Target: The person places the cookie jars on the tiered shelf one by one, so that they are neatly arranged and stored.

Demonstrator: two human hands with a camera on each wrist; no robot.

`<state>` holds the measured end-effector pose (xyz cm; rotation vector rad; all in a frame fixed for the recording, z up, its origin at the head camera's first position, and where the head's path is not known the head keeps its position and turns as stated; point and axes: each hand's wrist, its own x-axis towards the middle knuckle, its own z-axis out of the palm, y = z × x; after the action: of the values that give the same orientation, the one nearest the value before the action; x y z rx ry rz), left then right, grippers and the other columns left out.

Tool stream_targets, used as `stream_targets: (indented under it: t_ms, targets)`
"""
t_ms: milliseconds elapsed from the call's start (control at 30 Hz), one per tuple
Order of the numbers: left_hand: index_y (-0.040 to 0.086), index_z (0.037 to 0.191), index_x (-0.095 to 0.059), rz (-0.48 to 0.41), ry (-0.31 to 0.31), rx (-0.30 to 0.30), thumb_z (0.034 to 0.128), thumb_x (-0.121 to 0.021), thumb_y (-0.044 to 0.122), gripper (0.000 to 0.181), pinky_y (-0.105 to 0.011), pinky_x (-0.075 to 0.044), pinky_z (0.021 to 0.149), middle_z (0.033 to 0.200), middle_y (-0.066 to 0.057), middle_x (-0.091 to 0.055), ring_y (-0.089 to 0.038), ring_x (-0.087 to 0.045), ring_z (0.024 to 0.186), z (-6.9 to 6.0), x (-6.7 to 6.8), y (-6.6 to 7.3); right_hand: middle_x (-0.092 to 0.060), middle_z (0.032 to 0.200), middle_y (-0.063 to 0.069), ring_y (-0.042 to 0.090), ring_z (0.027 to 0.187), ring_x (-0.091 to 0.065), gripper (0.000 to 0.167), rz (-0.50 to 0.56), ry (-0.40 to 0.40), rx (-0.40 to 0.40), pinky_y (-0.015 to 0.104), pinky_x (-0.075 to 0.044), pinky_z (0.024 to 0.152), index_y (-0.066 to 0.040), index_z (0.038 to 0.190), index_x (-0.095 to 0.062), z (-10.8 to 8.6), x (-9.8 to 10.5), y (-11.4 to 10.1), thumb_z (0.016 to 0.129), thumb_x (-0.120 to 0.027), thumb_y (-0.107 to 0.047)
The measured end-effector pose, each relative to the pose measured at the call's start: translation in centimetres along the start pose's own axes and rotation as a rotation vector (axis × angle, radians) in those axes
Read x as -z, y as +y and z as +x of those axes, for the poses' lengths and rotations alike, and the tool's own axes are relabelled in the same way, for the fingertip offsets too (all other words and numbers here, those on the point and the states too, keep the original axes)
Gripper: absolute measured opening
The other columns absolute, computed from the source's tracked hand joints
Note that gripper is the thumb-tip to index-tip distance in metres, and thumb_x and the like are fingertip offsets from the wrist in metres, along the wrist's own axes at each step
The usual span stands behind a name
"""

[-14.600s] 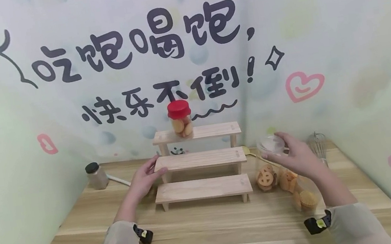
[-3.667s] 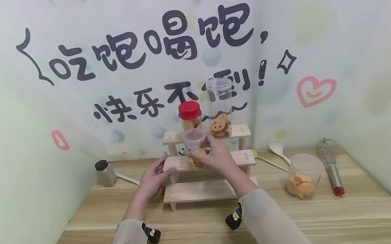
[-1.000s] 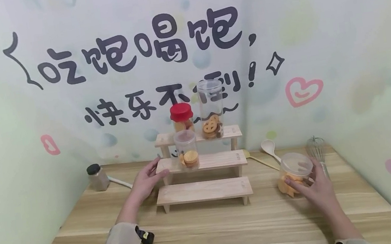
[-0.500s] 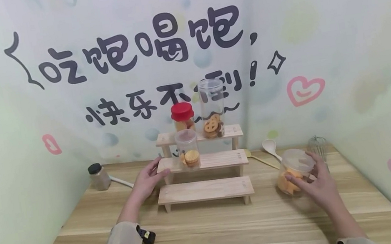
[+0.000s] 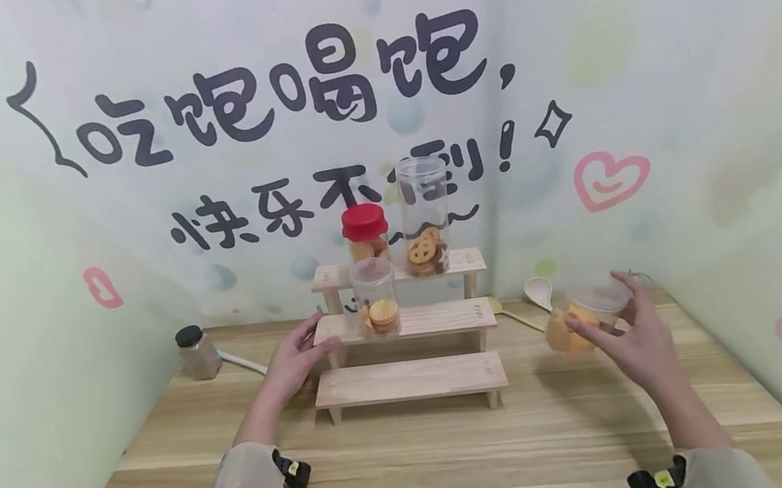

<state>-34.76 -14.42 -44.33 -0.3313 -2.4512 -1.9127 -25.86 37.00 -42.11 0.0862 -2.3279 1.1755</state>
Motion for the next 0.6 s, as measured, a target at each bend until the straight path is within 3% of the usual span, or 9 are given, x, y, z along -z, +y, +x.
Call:
stream_targets:
  t_ms: [200,300,433,533,600]
  targets:
    - [0.012,0.157,-0.037,0.008,0.001,0.001,0.0892,-0.077,0.04,0.083,-0.041,-0.04,0.112,0.16,-0.014,-0.035,-0.029,-0.038,0.144,-0.1,0.0,0.1,-0.052,0.137,0.014,-0.001,0.112,-0.055,0.098,0.04,-0.045,0.042,0.008,-0.052,0.074,-0.032,0.159,-0.02,2.2,-0.7,-3.5,0.085,-0.084,-0.025]
    - [0.013,0.156,-0.038,0.014,0.002,0.004,0.089,-0.077,0.041,0.083,-0.04,-0.04,0.112,0.16,-0.013,-0.035,-0.028,-0.038,0.144,-0.1,0.0,0.1,-0.053,0.14,0.016,0.016,0.114,-0.063,0.099,0.037,-0.066,0.067,0.009,-0.053,0.073,-0.028,0.159,-0.02,3.0,-1.6,-5.1,0.084,-0.085,-0.027]
    - [0.017,0.156,-0.039,0.026,0.001,0.008,0.0887,-0.077,0.044,0.082,-0.039,-0.04,0.113,0.16,-0.011,-0.035,-0.026,-0.039,0.144,-0.1,0.1,0.1,-0.053,0.14,0.016,0.034,0.118,-0.06,0.1,0.062,-0.11,0.086,0.009,-0.053,0.075,-0.031,0.158,-0.019,3.6,-3.0,-6.9,0.083,-0.085,-0.031]
    - [0.018,0.157,-0.038,0.03,-0.001,0.007,0.0885,-0.077,0.045,0.083,-0.039,-0.04,0.113,0.16,-0.011,-0.034,-0.027,-0.038,0.144,-0.1,0.1,0.1,-0.052,0.139,0.015,0.034,0.122,-0.057,0.099,0.098,-0.148,0.105,0.014,-0.054,0.08,-0.032,0.157,-0.02,3.9,-4.2,-7.9,0.083,-0.085,-0.033]
    - [0.018,0.157,-0.038,0.024,-0.004,0.006,0.0878,-0.077,0.046,0.084,-0.04,-0.04,0.113,0.16,-0.011,-0.034,-0.027,-0.038,0.144,-0.1,0.1,0.0,-0.053,0.139,0.013,0.033,0.123,-0.056,0.099,0.111,-0.166,0.113,0.023,-0.057,0.084,-0.033,0.156,-0.021,4.1,-5.0,-8.6,0.082,-0.086,-0.035]
